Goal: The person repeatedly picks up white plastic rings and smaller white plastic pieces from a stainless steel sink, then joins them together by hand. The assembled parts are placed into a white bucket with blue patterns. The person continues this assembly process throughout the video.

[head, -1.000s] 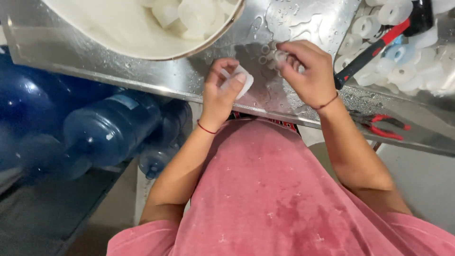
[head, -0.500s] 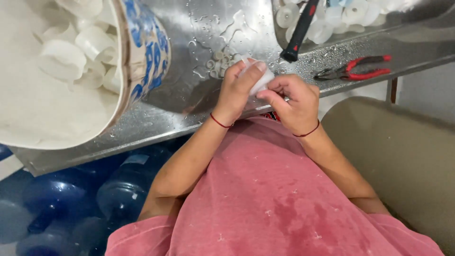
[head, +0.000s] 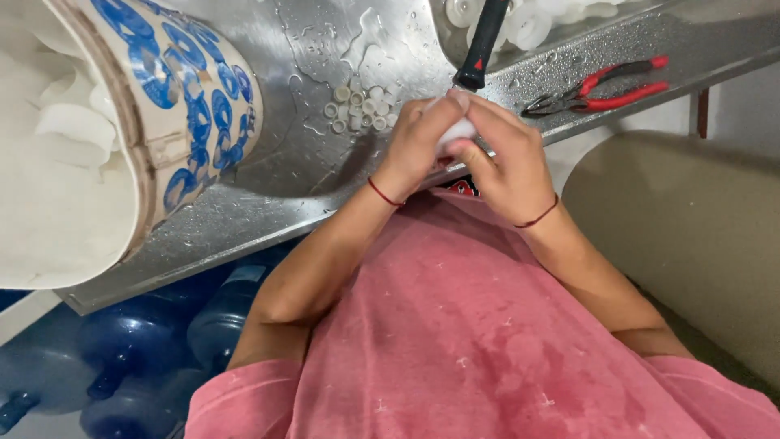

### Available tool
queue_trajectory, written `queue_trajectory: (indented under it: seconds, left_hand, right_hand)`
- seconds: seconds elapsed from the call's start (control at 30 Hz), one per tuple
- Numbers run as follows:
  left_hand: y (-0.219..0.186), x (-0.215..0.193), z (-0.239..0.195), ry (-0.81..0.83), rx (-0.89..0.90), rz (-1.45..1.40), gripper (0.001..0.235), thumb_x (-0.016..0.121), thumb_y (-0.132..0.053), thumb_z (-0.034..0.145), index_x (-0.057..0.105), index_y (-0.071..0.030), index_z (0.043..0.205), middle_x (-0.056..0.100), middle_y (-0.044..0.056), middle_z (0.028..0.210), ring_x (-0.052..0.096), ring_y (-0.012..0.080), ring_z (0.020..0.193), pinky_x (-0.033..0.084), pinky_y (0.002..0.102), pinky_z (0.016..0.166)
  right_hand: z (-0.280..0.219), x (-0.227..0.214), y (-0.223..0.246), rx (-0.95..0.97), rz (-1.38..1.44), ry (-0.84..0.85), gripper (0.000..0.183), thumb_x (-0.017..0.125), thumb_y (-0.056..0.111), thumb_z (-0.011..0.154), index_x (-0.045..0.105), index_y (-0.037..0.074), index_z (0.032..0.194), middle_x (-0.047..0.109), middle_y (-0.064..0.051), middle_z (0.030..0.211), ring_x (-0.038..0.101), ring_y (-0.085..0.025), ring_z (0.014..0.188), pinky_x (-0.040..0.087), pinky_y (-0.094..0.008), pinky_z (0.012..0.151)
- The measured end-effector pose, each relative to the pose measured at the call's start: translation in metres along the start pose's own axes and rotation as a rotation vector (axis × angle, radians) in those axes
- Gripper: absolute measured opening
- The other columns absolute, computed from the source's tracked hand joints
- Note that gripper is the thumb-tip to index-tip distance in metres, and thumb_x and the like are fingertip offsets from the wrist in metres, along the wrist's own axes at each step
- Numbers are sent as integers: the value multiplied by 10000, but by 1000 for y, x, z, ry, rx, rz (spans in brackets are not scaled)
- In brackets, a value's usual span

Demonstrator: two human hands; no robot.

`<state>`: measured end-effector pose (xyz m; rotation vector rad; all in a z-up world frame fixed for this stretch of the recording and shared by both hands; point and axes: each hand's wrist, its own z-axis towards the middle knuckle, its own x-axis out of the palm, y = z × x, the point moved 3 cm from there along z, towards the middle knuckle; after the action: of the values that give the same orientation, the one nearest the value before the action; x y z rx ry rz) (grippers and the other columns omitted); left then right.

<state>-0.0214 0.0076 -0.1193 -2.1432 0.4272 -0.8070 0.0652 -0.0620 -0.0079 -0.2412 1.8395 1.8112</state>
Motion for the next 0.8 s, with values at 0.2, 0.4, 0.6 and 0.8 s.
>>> queue_trajectory:
  seconds: [0.2, 0.4, 0.6, 0.8]
  left_hand:
    - [-47, 36, 0, -117, 53, 172, 341, 546, -398, 827, 458, -188, 573, 409, -66, 554, 385, 69, 544, 299, 293, 475]
    - [-80, 102, 14, -104, 678, 837, 376, 709, -379, 858, 460, -99, 824, 458, 38, 762, 459, 220, 725, 390, 399, 676]
    - [-86, 173, 46, 177, 1265, 1006, 390, 731, 14, 985, 374, -44, 1133, 508, 237, 1296, 575, 415, 1051, 568, 539, 944]
    - [-85, 216, 75, 178, 1293, 890, 329, 666, -44, 1022, 348, -44, 1104, 548, 252, 1272, 567, 403, 979, 544, 501, 903]
  right_hand:
    - [-5, -13, -30, -16, -184, -98, 337, 530, 58, 989, 582, -56, 1302, 643, -235, 1304, 637, -413, 1196, 486, -467, 1017]
    - [-1, -87, -106, 8, 211, -50, 167, 637, 22, 1039, 574, -40, 1181, 522, -88, 1073, 449, -200, 980, 398, -373, 878]
    - [-46, -161, -205, 284, 40, -109, 262, 639, 58, 898, 558, 26, 1145, 543, -15, 1077, 452, -128, 983, 414, -322, 825]
    - [-55, -206, -237, 467, -38, -59, 69, 587, 139, 929, 623, 86, 953, 447, 85, 842, 374, -76, 829, 340, -268, 666]
